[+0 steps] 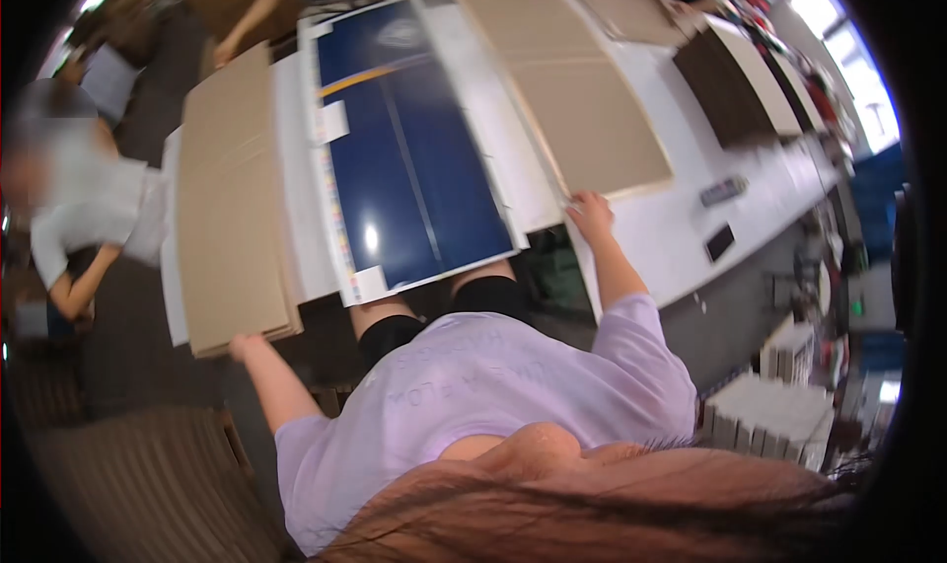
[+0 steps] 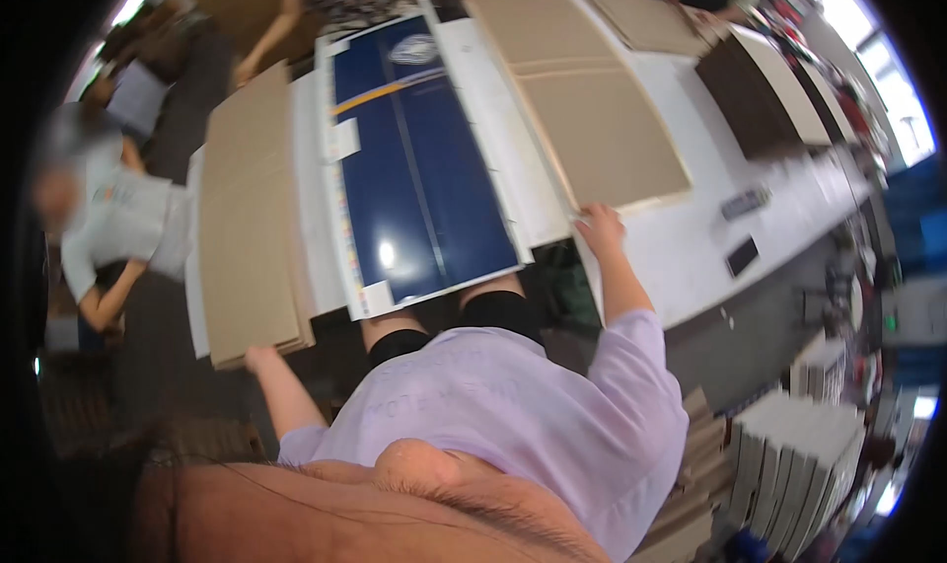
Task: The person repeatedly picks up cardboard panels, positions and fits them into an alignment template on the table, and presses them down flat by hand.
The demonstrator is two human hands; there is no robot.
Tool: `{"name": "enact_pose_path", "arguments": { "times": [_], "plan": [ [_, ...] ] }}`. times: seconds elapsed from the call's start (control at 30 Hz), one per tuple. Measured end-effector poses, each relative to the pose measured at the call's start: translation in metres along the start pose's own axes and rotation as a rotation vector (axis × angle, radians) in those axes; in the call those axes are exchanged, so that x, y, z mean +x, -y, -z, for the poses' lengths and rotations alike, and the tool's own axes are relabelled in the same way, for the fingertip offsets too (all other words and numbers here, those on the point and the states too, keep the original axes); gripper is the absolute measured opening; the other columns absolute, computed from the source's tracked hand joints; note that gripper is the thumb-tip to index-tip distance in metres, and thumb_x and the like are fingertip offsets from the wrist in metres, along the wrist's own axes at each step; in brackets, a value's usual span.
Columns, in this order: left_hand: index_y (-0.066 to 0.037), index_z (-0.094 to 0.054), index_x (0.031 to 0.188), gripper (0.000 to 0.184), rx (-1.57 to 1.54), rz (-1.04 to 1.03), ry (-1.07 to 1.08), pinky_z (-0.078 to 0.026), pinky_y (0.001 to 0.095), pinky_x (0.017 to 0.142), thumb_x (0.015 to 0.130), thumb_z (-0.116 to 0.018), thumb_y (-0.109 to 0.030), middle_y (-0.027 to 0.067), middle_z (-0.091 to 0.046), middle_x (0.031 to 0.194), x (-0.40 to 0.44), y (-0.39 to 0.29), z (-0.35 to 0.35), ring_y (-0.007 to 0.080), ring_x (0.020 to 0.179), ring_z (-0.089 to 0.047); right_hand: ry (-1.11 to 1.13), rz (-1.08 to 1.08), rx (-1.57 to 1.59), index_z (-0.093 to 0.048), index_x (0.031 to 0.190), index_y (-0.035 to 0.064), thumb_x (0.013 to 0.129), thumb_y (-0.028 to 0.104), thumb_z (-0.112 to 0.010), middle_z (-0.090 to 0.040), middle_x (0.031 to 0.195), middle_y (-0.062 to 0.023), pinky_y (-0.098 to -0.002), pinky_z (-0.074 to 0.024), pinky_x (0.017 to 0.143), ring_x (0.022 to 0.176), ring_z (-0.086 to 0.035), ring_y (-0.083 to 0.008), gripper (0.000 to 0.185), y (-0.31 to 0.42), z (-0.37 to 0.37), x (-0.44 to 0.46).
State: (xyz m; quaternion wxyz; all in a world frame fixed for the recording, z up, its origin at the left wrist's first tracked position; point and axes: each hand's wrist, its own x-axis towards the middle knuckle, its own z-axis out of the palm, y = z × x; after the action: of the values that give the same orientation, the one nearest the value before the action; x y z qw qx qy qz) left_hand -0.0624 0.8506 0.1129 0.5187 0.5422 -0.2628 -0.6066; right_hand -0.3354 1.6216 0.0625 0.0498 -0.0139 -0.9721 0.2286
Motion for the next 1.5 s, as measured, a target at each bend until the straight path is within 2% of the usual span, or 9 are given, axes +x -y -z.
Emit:
{"name": "enact_pose_path", "arguments": {
  "times": [0.1, 0.2, 0.4, 0.53, 0.63, 0.77, 0.93, 1.07, 1.5],
  "plan": [
    [0.005, -0.039, 0.130, 0.042, 0.292, -0.437, 0.003, -0.054, 0.0500, 0.085, 0.089, -0.051, 0.000, 0.0193, -0.049, 0.129, -0.224, -0.061, -0.047, 0.0331, 0.110, -0.056, -0.088, -0.033, -0.026, -0.066, 0.091, 0.0195, 0.078, 0.027, -0.069, -0.062, 0.100, 0.0001, -0.0440, -0.0406, 0.085, 0.102, -0.055, -0.0221, 0.015, -0.009, -0.010, 0.004],
    [0.002, -0.041, 0.130, 0.041, 0.556, -0.847, 0.355, -0.046, 0.0457, 0.097, 0.092, -0.052, -0.009, 0.0165, -0.049, 0.129, -0.156, -0.005, -0.046, 0.0297, 0.116, -0.052, -0.119, 0.260, -0.157, -0.065, 0.084, 0.0194, 0.077, 0.027, -0.068, -0.062, 0.095, 0.0023, -0.0426, -0.0379, 0.086, 0.099, -0.055, -0.0202, 0.011, -0.027, -0.018, 0.009],
    [-0.007, -0.047, 0.129, 0.042, 0.742, 0.285, 1.564, -0.044, 0.0294, 0.082, 0.091, -0.057, -0.022, 0.0089, -0.061, 0.115, -0.394, 0.143, -0.112, 0.0185, 0.101, -0.059, -0.421, 0.379, -0.033, -0.060, 0.073, 0.0179, 0.070, 0.018, -0.069, -0.060, 0.080, 0.0044, -0.0403, -0.0362, 0.084, 0.086, -0.057, -0.0181, 0.009, -0.008, 0.021, 0.021],
    [-0.009, -0.039, 0.133, 0.049, 0.796, 1.007, 1.558, -0.045, 0.0407, 0.094, 0.094, -0.055, -0.034, 0.0151, -0.050, 0.130, -0.536, 0.242, -0.120, 0.0279, 0.115, -0.053, -0.506, 0.449, -0.059, -0.059, 0.071, 0.0180, 0.069, 0.017, -0.069, -0.060, 0.079, 0.0052, -0.0403, -0.0357, 0.084, 0.084, -0.056, -0.0169, 0.010, 0.042, 0.064, 0.015],
    [-0.011, -0.044, 0.125, 0.035, 0.787, 1.061, 1.489, -0.052, 0.0416, 0.084, 0.094, -0.055, -0.023, 0.0131, -0.057, 0.118, -0.598, 0.256, -0.141, 0.0275, 0.105, -0.059, -0.493, 0.487, -0.087, -0.060, 0.078, 0.0167, 0.070, 0.018, -0.069, -0.061, 0.086, 0.0017, -0.0398, -0.0358, 0.084, 0.085, -0.056, -0.0181, 0.012, 0.072, 0.067, -0.008],
    [-0.012, -0.047, 0.117, 0.026, 0.838, 0.868, 1.501, -0.055, 0.0402, 0.073, 0.092, -0.053, -0.007, 0.0087, -0.061, 0.108, -0.596, 0.272, -0.144, 0.0249, 0.091, -0.064, -0.694, 0.295, 0.387, -0.058, 0.101, 0.0117, 0.082, 0.028, -0.065, -0.061, 0.100, -0.0059, -0.0400, -0.0379, 0.084, 0.094, -0.055, -0.0228, 0.026, 0.070, 0.047, -0.056],
    [-0.012, -0.052, 0.112, 0.025, 0.682, 0.891, 1.546, -0.056, 0.0401, 0.075, 0.090, -0.053, -0.002, 0.0062, -0.063, 0.103, -0.579, 0.228, -0.151, 0.0213, 0.089, -0.065, -0.092, -0.740, 2.285, -0.041, 0.131, 0.0072, 0.087, 0.068, -0.043, -0.059, 0.112, -0.0080, -0.0400, -0.0412, 0.091, 0.106, -0.053, -0.0255, 0.075, -0.007, 0.024, -0.047],
    [-0.010, -0.051, 0.116, 0.027, 0.713, 0.783, 1.642, -0.057, 0.0382, 0.078, 0.090, -0.054, -0.003, 0.0068, -0.064, 0.104, -0.548, 0.150, -0.161, 0.0208, 0.089, -0.066, -0.130, -0.350, 2.287, -0.045, 0.131, 0.0061, 0.091, 0.064, -0.036, -0.058, 0.122, -0.0114, -0.0415, -0.0417, 0.098, 0.112, -0.055, -0.0256, 0.071, -0.030, 0.068, 0.009],
    [-0.010, -0.050, 0.124, 0.045, 0.584, 0.604, 1.534, -0.056, 0.0390, 0.076, 0.082, -0.064, -0.001, 0.0060, -0.062, 0.107, -0.285, 0.003, -0.114, 0.0194, 0.094, -0.064, 0.520, -0.265, 1.578, -0.045, 0.130, -0.0004, 0.084, -0.004, -0.052, -0.062, 0.106, -0.0138, -0.0310, -0.0522, 0.081, 0.095, -0.062, -0.0197, 0.046, 0.126, 0.084, -0.011]
  ]
}}
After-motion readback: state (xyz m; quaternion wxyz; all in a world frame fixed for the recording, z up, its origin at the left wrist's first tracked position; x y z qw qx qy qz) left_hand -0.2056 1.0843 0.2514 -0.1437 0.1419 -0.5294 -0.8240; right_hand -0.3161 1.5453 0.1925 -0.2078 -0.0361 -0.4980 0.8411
